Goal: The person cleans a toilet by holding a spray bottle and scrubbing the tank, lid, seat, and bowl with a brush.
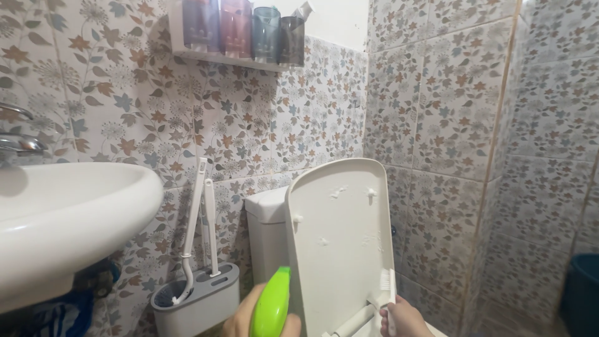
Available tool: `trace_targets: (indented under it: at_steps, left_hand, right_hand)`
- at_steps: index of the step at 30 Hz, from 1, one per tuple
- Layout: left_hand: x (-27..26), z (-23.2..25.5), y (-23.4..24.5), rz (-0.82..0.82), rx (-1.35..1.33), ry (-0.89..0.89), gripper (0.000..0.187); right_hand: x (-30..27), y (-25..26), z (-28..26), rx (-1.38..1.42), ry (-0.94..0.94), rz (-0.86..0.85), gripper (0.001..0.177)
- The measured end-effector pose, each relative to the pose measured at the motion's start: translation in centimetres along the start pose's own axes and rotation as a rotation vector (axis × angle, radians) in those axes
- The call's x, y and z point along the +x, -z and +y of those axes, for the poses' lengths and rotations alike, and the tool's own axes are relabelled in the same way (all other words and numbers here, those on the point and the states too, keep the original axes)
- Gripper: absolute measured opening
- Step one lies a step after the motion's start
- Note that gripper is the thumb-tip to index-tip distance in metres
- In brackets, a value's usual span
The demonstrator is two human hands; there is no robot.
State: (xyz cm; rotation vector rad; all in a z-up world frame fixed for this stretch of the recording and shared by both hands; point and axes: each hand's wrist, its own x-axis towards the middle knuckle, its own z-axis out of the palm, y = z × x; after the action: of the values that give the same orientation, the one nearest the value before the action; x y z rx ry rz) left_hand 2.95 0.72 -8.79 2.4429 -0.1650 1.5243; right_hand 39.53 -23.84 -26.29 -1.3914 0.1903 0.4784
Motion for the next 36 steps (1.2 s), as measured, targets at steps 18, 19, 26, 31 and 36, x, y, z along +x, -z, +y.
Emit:
trace_targets:
  at_steps: [18, 19, 26, 31, 36]
  left_hand:
    - [21.1, -1.6, 2.1, -0.275, -0.216, 0.424, 0.034]
    - [21.0, -1.6, 2.1, -0.282, -0.216, 0.428, 0.034]
    - [22.4, -1.8, 1.9, -0.286, -0.102, 0.386, 0.033]
    - [23.1, -1.2, 1.7, -0.328, -0.054, 0.394, 0.033]
    - [23.2, -0.4, 1.0, -0.343, 0.122, 0.3, 0.026]
  right_hand:
    - [-4.5, -19.3, -12.1, -0.288, 0.881, 0.501, 0.055]
    - [-4.9, -19.4, -11.7, -0.317, 0.844, 0.51, 0.056]
    - [-6.3, -20.5, -9.8, -0.433, 1.259, 0.174, 0.064]
    - [-5.2, -17.3, -18.7, -0.316, 0.864, 0.502, 0.059]
    - [-6.6, -19.6, -11.8, -0.41, 1.059, 0.251, 0.067]
